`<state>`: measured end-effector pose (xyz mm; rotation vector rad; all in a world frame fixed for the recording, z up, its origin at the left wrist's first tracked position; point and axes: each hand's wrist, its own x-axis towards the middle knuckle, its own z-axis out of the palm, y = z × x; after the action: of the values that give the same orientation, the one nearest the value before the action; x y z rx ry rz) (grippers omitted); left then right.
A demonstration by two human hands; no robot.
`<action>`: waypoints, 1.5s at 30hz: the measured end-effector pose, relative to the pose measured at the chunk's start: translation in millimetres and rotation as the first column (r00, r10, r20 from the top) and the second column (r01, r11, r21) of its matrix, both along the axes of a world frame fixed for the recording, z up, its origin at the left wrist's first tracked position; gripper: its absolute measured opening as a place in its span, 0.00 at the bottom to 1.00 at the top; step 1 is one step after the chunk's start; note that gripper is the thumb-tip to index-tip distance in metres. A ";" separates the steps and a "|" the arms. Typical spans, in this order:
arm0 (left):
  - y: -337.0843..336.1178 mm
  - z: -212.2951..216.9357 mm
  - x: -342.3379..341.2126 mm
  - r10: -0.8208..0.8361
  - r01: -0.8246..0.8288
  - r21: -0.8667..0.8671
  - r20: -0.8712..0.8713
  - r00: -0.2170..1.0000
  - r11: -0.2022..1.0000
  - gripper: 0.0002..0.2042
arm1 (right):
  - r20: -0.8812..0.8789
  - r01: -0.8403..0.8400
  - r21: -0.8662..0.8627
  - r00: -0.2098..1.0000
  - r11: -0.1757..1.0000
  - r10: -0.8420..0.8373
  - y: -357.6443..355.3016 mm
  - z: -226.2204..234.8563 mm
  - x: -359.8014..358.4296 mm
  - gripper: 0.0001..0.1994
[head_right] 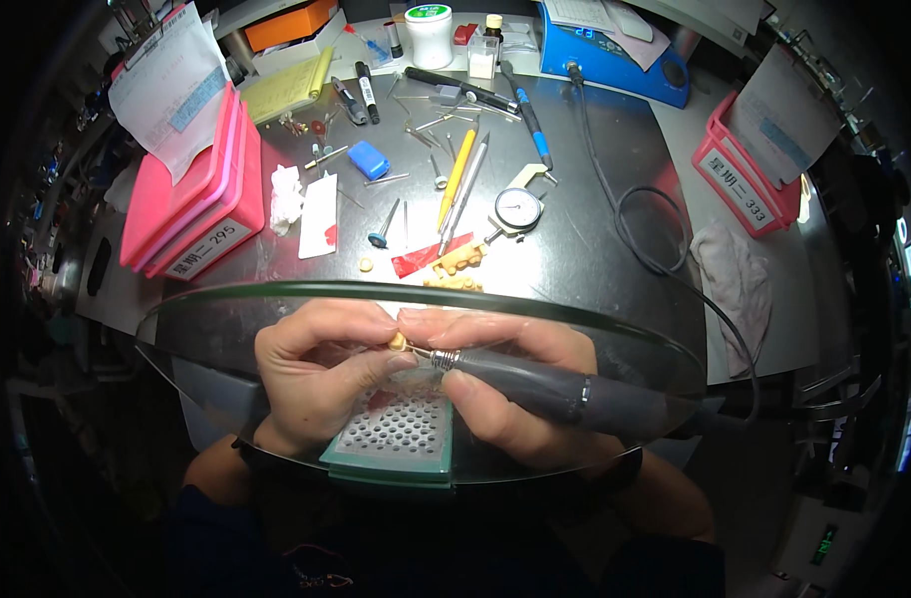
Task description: Deburring and polishing small yellow plastic components using a rotary tool at a workshop bench.
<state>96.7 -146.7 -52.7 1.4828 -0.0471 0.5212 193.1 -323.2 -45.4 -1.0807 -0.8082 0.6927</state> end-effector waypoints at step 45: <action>2.0 -6.0 -0.8 0.019 -0.019 0.000 0.021 1.000 1.000 0.11 | 0.016 0.132 -0.081 0.991 0.988 -0.131 5.2 6.3 -9.4 0.13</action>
<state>95.9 -144.7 -58.7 1.4794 -0.0491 0.5523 183.7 -318.0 -39.2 -1.2015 -0.7154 0.6134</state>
